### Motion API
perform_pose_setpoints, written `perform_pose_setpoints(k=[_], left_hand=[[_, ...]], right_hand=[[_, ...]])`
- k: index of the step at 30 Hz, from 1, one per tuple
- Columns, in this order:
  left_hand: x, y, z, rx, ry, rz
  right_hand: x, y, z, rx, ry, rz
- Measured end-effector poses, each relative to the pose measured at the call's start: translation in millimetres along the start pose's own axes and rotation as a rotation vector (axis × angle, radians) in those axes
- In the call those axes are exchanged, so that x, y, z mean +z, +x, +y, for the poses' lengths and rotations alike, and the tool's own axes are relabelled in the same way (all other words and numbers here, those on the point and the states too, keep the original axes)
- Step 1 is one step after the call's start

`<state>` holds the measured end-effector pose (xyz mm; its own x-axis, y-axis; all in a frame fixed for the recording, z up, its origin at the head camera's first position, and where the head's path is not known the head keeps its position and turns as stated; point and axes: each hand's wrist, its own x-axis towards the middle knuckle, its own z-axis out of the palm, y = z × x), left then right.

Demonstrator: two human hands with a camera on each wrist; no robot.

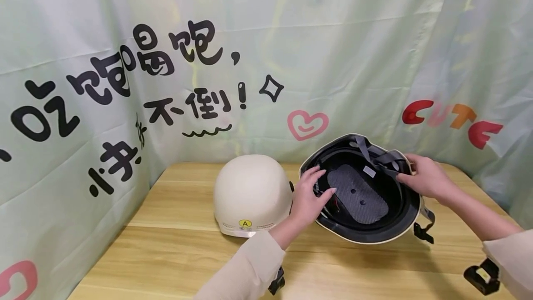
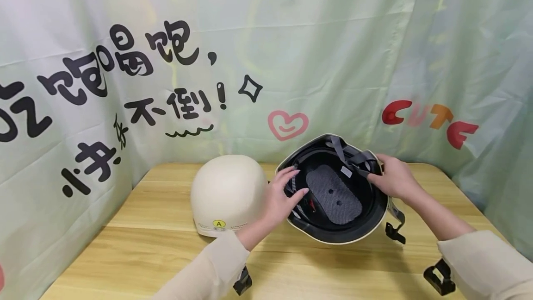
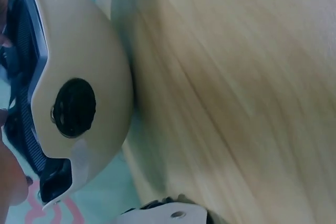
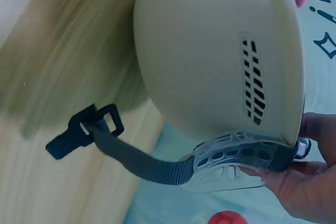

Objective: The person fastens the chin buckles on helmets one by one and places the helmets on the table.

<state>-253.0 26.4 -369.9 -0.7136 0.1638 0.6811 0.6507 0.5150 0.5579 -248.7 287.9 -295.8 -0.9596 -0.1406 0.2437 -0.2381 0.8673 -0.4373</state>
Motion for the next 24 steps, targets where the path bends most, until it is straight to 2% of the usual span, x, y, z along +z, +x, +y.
perform_pose_setpoints(k=[4,9,18,24], left_hand=[[8.9,-3.7,-0.9,0.029,0.06,-0.049],[17.6,-8.7,0.6,-0.016,0.066,-0.139],[32.8,-16.3,-2.3,-0.038,0.096,-0.177],[39.9,-19.8,-6.3,-0.03,0.2,-0.215]], right_hand=[[-4.4,0.8,-5.5,-0.043,-0.062,0.007],[-6.9,0.1,-13.4,-0.096,-0.088,-0.004],[-4.9,-4.8,-21.4,-0.171,-0.112,0.034],[-6.7,-7.9,-27.2,-0.144,-0.136,0.014]])
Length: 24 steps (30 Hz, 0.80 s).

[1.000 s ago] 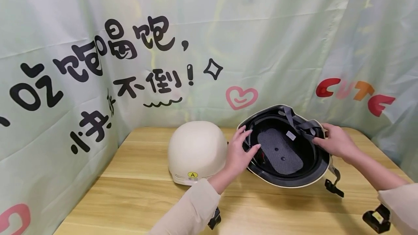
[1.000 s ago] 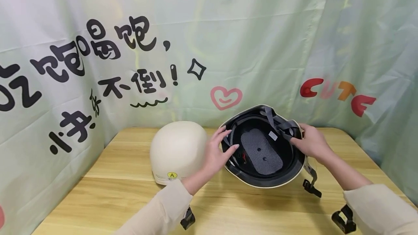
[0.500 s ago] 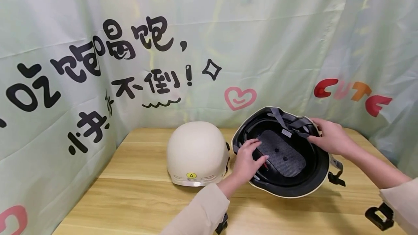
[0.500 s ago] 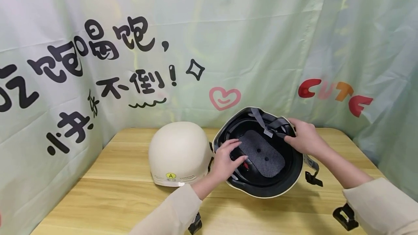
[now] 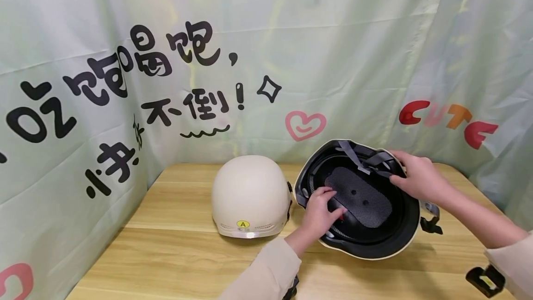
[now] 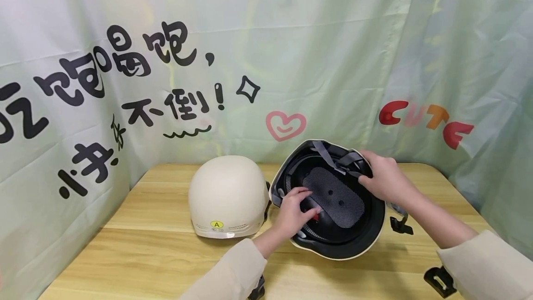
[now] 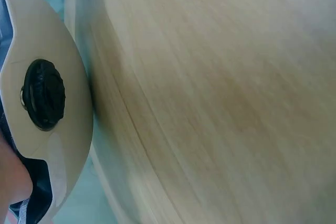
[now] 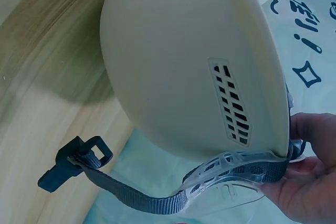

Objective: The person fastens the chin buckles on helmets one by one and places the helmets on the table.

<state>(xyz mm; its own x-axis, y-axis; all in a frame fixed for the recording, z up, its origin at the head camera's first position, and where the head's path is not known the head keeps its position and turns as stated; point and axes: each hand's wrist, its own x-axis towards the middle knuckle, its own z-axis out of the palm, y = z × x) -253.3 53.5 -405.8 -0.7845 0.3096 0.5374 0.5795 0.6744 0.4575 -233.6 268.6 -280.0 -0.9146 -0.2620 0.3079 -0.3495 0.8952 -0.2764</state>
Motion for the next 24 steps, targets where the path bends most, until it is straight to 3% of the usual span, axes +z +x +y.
perform_pose_setpoints(k=[7,13,24], left_hand=[[3.3,0.9,-0.4,0.052,0.153,-0.113],[4.3,0.1,-1.8,0.097,0.273,-0.161],[3.0,3.5,4.1,0.082,0.465,-0.262]], right_hand=[[-3.4,-2.4,-8.9,0.001,-0.006,-0.01],[-3.4,-2.7,-15.9,-0.001,-0.007,-0.018],[-3.2,-4.5,-19.6,0.018,-0.014,-0.036]])
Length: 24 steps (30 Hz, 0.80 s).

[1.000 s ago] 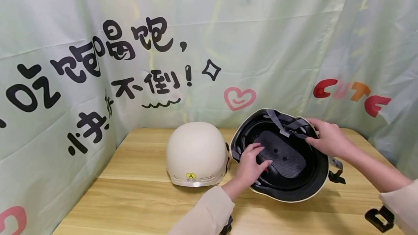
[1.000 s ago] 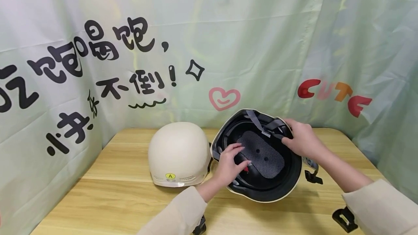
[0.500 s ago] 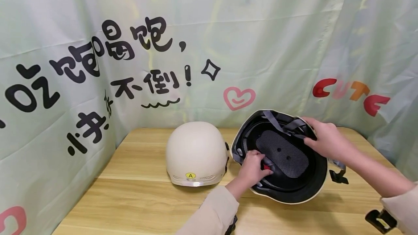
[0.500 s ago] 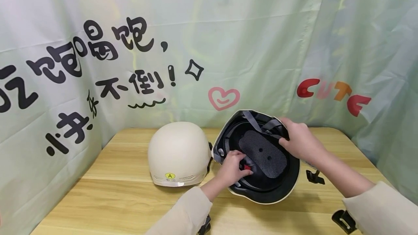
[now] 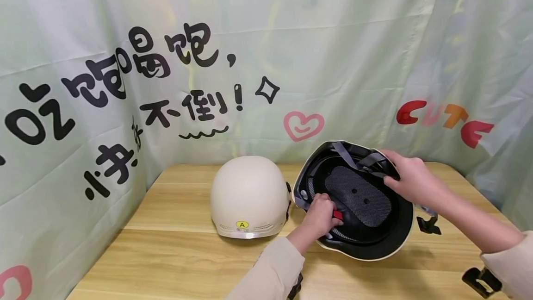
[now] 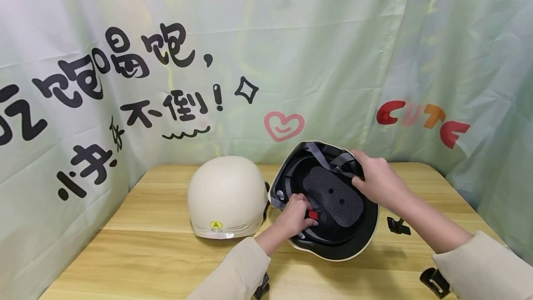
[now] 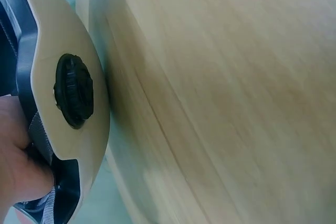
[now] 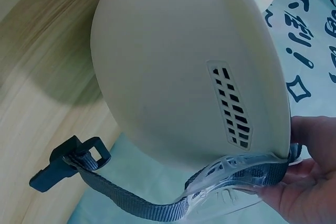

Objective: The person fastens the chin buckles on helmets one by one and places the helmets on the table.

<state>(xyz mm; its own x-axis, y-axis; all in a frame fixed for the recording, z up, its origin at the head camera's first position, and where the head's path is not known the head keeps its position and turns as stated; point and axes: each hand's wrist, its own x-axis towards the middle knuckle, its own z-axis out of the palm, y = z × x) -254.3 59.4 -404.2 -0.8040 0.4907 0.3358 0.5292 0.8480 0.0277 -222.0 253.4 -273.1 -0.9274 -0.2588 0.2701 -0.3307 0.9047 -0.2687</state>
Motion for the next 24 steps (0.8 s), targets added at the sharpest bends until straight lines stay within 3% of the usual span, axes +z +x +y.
perform_pose_setpoints(k=[5,12,16,24], left_hand=[[-0.3,2.2,-0.3,-0.005,-0.02,-0.016],[-5.1,1.3,-3.1,-0.055,-0.316,-0.014],[-3.9,1.0,-6.1,-0.044,-0.423,0.004],[-5.1,-0.1,-15.5,0.013,-0.585,0.177]], right_hand=[[0.8,-2.4,0.5,-0.008,-0.012,0.016],[3.1,-3.4,0.5,-0.04,-0.039,0.066],[4.3,-3.6,0.7,-0.033,-0.045,0.067],[6.3,-6.9,5.9,-0.006,-0.02,0.083]])
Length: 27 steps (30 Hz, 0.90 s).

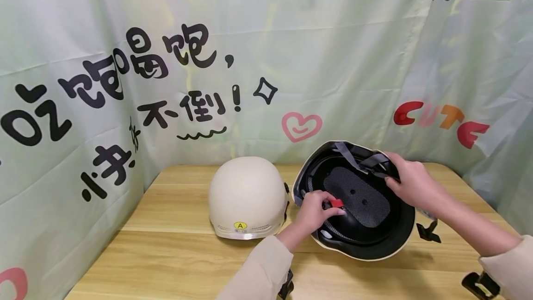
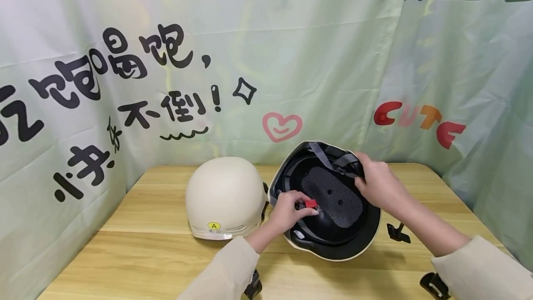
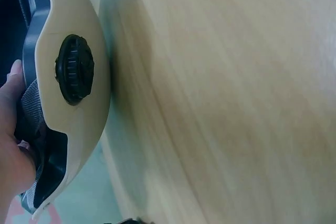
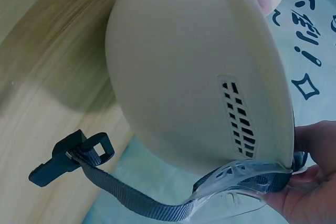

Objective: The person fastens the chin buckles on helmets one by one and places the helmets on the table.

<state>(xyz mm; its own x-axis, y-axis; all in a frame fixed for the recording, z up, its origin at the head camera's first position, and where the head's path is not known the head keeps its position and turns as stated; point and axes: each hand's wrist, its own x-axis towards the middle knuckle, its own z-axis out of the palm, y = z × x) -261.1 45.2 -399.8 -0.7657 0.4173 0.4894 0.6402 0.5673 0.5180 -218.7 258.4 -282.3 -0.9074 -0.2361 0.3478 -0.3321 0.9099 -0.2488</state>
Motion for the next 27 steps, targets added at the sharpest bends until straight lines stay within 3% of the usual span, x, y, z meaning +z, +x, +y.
perform_pose_setpoints(k=[5,12,17,27], left_hand=[[-9.1,3.1,1.7,0.025,-0.026,0.047],[-24.1,10.4,8.0,-0.049,-0.106,0.11],[-33.7,18.1,13.0,-0.019,-0.153,0.17],[-50.1,28.3,22.2,-0.009,-0.061,0.216]], right_hand=[[4.5,-3.8,7.8,0.012,0.006,0.04],[9.1,-7.6,14.9,0.047,0.02,0.062],[10.6,-8.7,20.2,0.105,0.037,0.049],[19.8,-14.7,30.8,0.173,0.102,0.087]])
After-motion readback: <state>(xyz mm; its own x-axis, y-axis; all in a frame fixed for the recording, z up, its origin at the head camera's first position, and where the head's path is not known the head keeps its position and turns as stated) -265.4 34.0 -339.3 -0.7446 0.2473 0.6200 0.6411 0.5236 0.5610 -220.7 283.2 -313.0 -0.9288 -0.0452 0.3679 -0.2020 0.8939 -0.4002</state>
